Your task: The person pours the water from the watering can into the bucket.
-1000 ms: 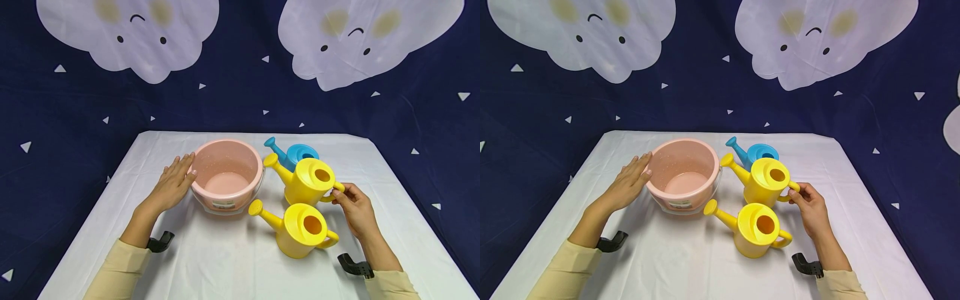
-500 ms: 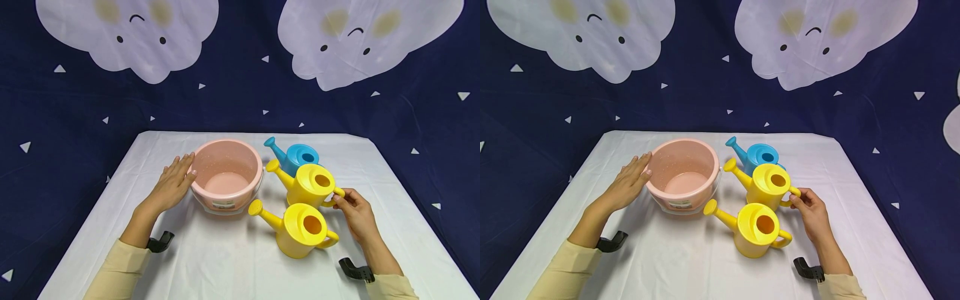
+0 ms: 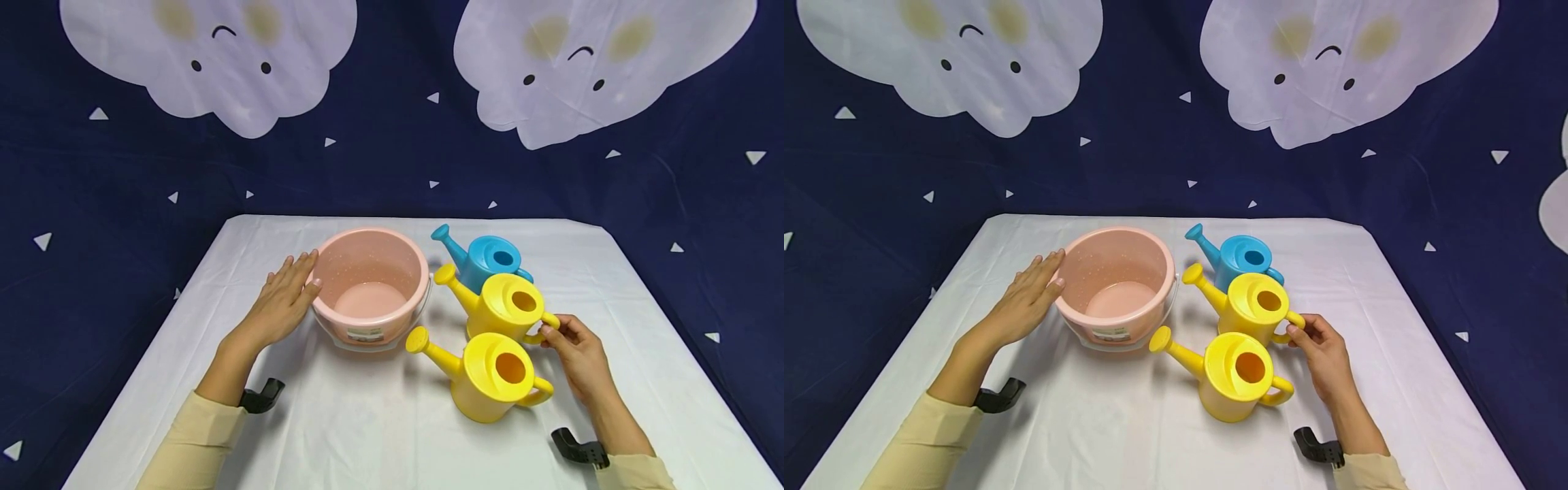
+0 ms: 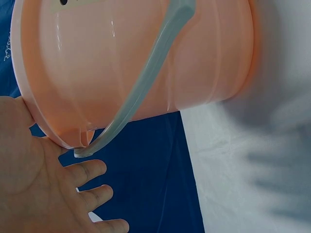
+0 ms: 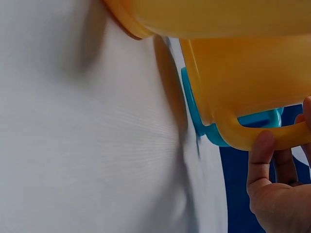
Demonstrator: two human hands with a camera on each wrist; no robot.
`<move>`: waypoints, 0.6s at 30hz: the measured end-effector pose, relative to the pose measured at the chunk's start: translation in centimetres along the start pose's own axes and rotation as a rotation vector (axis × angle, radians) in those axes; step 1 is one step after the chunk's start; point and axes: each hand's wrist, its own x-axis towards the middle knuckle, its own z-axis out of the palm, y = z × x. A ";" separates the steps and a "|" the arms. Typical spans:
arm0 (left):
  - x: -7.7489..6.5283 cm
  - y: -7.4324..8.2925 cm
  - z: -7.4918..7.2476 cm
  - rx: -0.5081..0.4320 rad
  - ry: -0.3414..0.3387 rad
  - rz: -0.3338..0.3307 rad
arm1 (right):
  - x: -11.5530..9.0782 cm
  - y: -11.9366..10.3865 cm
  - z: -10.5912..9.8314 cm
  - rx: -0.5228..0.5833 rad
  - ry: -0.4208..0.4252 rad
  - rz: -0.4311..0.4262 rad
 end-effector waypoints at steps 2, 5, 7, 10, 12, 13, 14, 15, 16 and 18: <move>0.0 0.0 0.0 0.003 0.000 0.001 | -0.2 0.1 0.0 -0.014 -0.001 0.013; 0.0 0.1 -0.1 0.002 -0.001 -0.001 | -0.3 0.2 0.1 -0.028 -0.003 0.023; 0.0 0.1 -0.1 -0.001 -0.003 -0.002 | -0.4 0.2 0.1 -0.032 -0.006 0.021; 0.0 0.1 -0.1 -0.005 -0.006 -0.005 | -0.4 0.3 0.2 -0.025 -0.010 0.017; -0.1 0.2 -0.1 -0.003 -0.004 -0.005 | -0.5 0.4 0.2 -0.019 -0.008 0.019; -0.1 0.2 -0.1 -0.002 -0.004 -0.005 | -0.5 0.4 0.2 -0.020 -0.008 0.021; -0.1 0.2 -0.1 -0.002 -0.004 -0.005 | -0.5 0.4 0.2 -0.017 -0.007 0.023; 0.0 0.2 -0.1 -0.002 -0.003 -0.005 | -0.6 0.5 0.2 -0.017 -0.007 0.024; 0.0 0.2 -0.1 -0.002 -0.003 -0.006 | -0.6 0.5 0.2 -0.019 -0.005 0.027; 0.0 0.3 -0.1 -0.005 -0.005 -0.007 | -0.6 0.7 0.2 -0.023 -0.001 0.034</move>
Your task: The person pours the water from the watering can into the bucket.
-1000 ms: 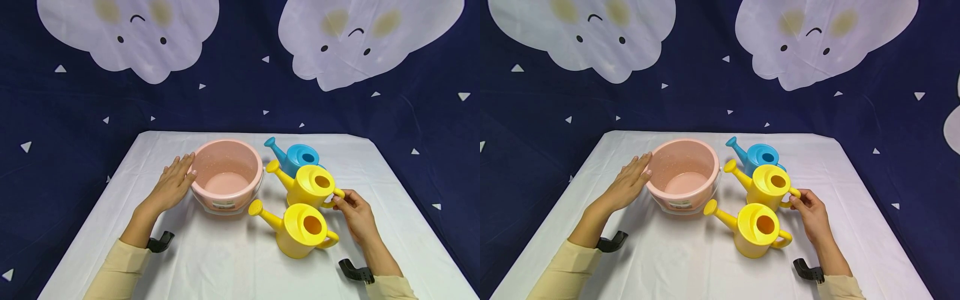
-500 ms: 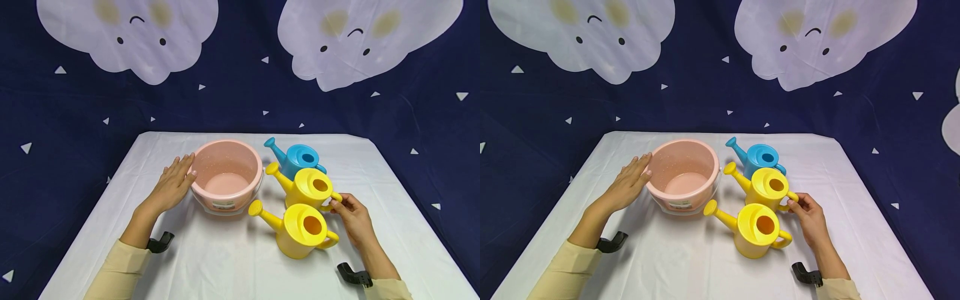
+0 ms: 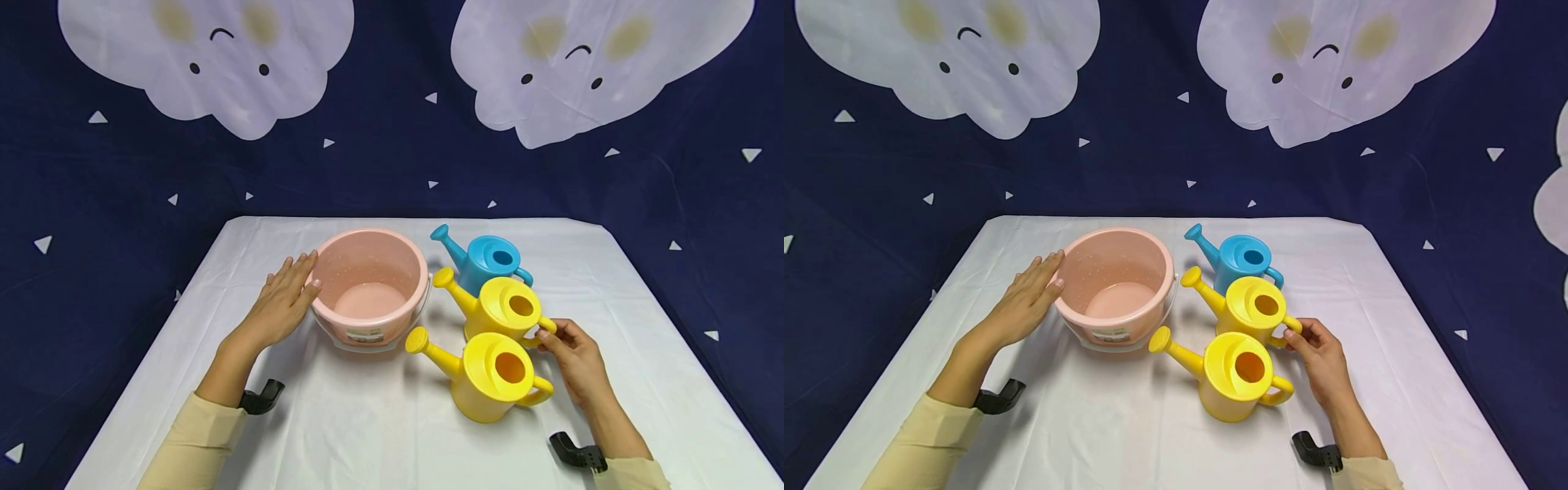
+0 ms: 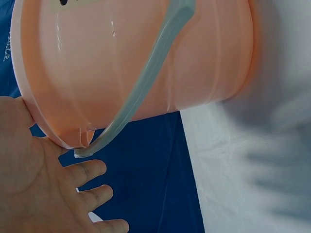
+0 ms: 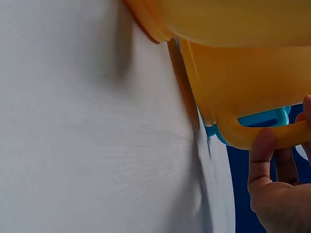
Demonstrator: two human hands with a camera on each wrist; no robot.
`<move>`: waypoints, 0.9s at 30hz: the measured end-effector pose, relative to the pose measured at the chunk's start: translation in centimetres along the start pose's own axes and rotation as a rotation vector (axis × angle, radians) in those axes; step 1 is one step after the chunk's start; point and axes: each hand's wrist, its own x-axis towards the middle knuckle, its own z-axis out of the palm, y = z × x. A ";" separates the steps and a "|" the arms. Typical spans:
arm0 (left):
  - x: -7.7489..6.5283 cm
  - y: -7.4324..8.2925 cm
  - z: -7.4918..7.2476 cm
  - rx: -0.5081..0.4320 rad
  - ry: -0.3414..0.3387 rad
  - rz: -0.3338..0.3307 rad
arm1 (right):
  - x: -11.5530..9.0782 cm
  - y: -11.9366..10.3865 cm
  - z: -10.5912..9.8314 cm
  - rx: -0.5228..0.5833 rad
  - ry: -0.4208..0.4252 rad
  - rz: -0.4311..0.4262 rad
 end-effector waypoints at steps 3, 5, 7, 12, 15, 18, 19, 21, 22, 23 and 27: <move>0.0 0.0 0.0 -0.004 -0.001 -0.003 | -0.1 0.2 0.0 -0.010 -0.001 0.015; 0.0 0.0 0.0 -0.004 -0.001 -0.004 | -0.1 0.3 0.0 -0.014 0.000 0.028; -0.1 0.0 0.0 -0.002 -0.002 -0.004 | -0.1 0.4 0.1 -0.018 0.001 0.038; -0.1 0.1 -0.1 -0.006 -0.002 -0.004 | -0.1 0.6 0.1 -0.027 0.011 0.052; -0.1 0.1 -0.1 -0.013 0.002 -0.004 | -0.1 0.6 0.1 -0.039 0.012 0.063; -0.1 0.0 -0.1 -0.014 0.005 -0.004 | -0.1 0.5 0.1 -0.045 0.011 0.078; -0.1 0.0 -0.1 -0.014 0.005 -0.003 | -0.1 0.4 0.1 -0.042 0.011 0.083; -0.1 0.0 -0.1 -0.013 0.003 -0.005 | -0.1 0.3 0.0 -0.040 0.007 0.093; -0.1 0.0 -0.1 -0.013 0.003 -0.004 | -0.1 0.3 0.0 -0.042 0.004 0.097; -0.1 0.0 -0.1 -0.013 0.002 -0.003 | -0.1 0.2 0.0 -0.047 0.000 0.100; -0.1 0.1 -0.1 -0.012 -0.001 -0.002 | -0.1 0.0 -0.1 -0.070 -0.016 0.096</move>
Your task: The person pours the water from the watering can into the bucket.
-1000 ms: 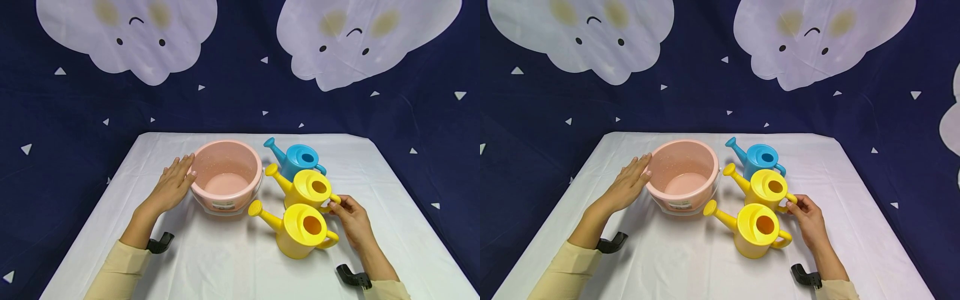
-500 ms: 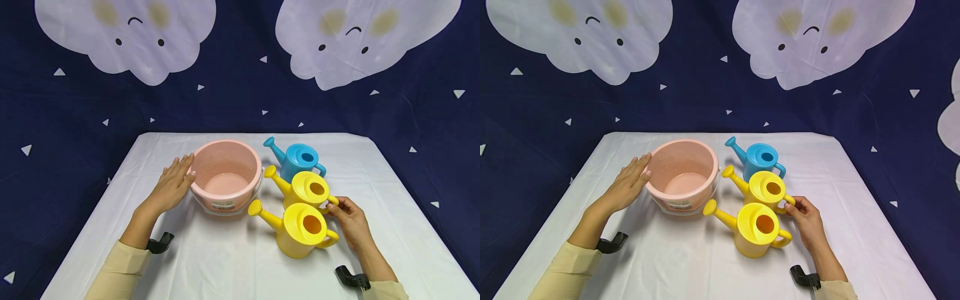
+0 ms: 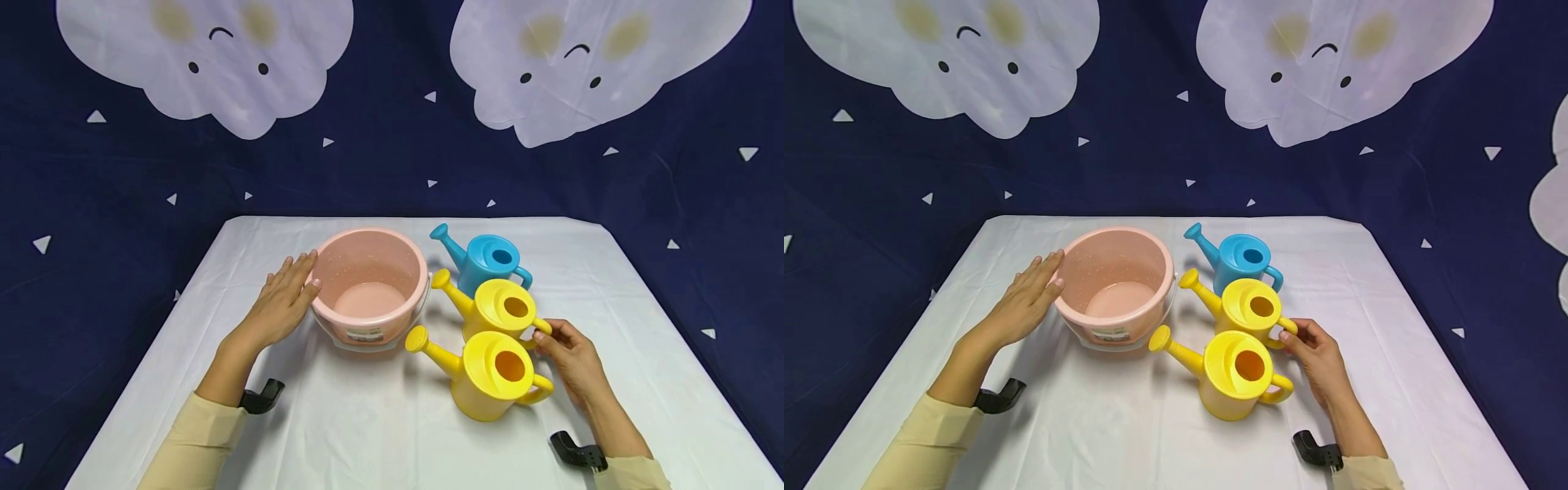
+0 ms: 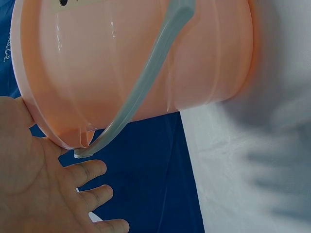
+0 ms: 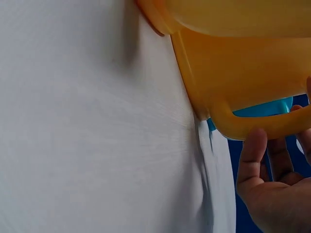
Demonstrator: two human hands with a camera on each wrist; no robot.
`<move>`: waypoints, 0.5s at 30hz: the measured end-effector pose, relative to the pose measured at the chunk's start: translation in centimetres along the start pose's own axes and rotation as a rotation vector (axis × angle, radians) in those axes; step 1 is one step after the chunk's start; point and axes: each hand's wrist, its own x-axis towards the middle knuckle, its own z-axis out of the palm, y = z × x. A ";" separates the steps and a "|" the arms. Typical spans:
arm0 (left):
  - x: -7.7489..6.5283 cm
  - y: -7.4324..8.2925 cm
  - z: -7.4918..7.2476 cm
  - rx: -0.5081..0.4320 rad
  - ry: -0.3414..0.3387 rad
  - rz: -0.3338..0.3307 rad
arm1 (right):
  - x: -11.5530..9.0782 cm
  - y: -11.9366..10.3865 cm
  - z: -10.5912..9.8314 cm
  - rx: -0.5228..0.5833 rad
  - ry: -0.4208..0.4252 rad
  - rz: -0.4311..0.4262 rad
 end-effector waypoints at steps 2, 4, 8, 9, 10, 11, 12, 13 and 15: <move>0.0 0.0 0.0 0.000 0.000 -0.001 | 0.1 -0.1 -0.1 -0.004 -0.008 -0.009; 0.0 0.0 0.0 0.001 0.001 0.000 | 0.1 -0.2 -0.3 0.006 -0.016 -0.023; 0.0 0.0 0.1 0.004 0.006 0.006 | 0.2 -0.3 -0.7 0.032 -0.031 -0.054; 0.0 0.0 0.1 0.004 0.007 0.007 | 0.3 -0.3 -0.8 0.040 -0.031 -0.062; 0.0 0.0 0.0 0.003 0.007 0.007 | 0.3 -0.3 -0.8 0.040 -0.029 -0.071; 0.0 0.0 0.0 0.005 0.007 0.007 | 0.4 -0.4 -0.9 0.044 -0.026 -0.079; 0.0 0.0 0.0 0.007 0.006 0.006 | 0.5 -0.4 -0.9 0.046 -0.022 -0.087; 0.0 0.0 0.0 0.009 0.007 0.006 | 0.5 -0.4 -1.0 0.050 -0.018 -0.095; 0.0 0.0 0.0 0.010 0.005 0.005 | 0.7 -0.5 -1.1 0.056 -0.011 -0.105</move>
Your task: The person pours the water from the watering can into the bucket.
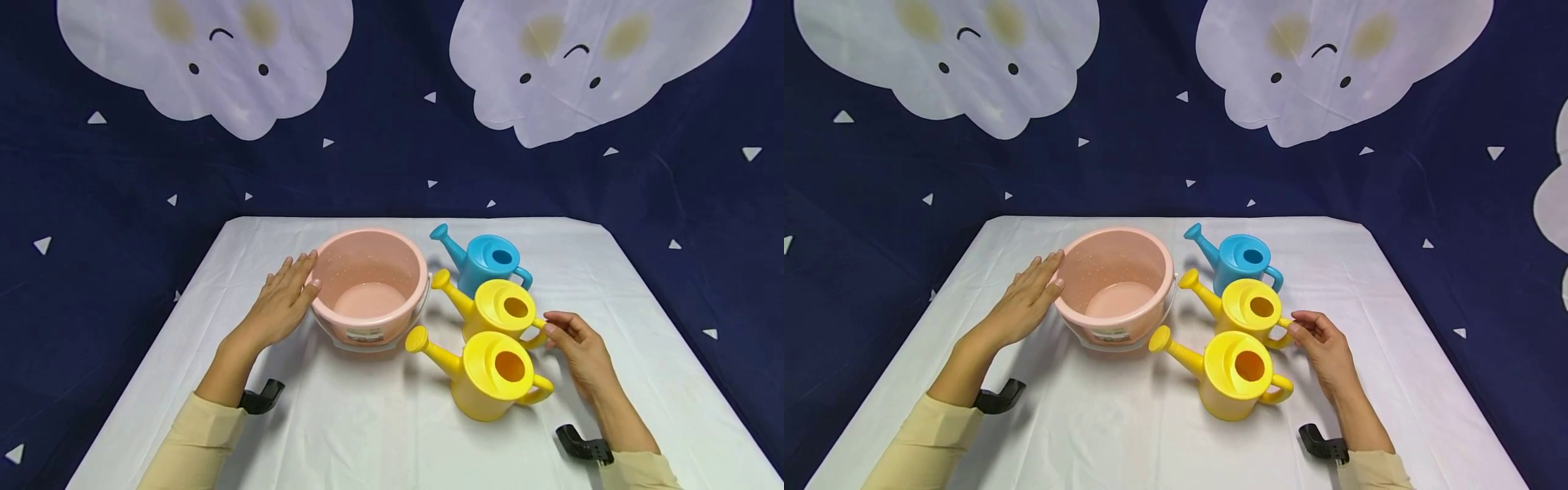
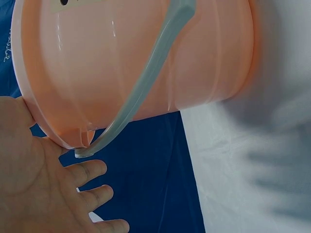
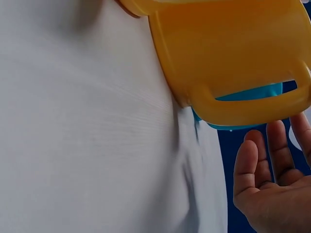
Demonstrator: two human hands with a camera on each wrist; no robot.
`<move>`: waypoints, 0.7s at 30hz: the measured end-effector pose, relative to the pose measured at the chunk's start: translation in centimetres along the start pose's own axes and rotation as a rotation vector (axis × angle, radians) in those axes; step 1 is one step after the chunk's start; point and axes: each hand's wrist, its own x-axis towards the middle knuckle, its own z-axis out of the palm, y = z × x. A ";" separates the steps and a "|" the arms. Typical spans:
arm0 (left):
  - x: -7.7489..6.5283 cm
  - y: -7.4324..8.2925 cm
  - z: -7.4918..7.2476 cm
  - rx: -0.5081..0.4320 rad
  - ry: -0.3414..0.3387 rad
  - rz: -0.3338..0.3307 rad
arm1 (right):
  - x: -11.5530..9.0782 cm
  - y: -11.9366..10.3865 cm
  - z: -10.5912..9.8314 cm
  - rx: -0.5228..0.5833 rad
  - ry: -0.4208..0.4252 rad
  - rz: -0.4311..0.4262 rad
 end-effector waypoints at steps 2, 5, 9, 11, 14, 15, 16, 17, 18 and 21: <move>0.0 0.0 0.0 0.003 -0.001 -0.003 | 0.2 -0.1 -0.1 0.008 0.005 -0.002; 0.0 0.1 0.0 0.002 -0.006 -0.007 | 0.4 -0.4 -0.3 0.005 0.021 0.004; 0.0 0.0 0.0 0.007 -0.009 -0.010 | 1.0 -0.8 -0.5 0.006 0.031 -0.005; 0.0 0.0 0.0 0.008 -0.008 -0.011 | 1.3 -1.0 -0.6 0.014 0.025 -0.020; 0.0 0.0 0.0 0.007 -0.003 -0.010 | 1.9 -1.1 -0.8 0.006 0.022 -0.035; 0.0 0.0 0.0 0.007 -0.002 -0.010 | 2.0 -1.2 -0.9 -0.004 0.022 -0.035; 0.0 0.0 0.1 0.007 -0.001 -0.010 | 2.2 -1.2 -1.0 -0.019 0.025 -0.031; 0.0 0.0 0.1 0.007 0.000 -0.009 | 2.7 -0.3 -1.4 -0.038 0.030 -0.042; 0.1 0.0 0.2 0.007 0.000 -0.009 | 3.4 0.7 -1.9 -0.057 0.042 -0.040; 0.0 0.0 0.2 0.008 -0.001 -0.008 | 4.9 3.1 -3.1 -0.126 0.068 -0.059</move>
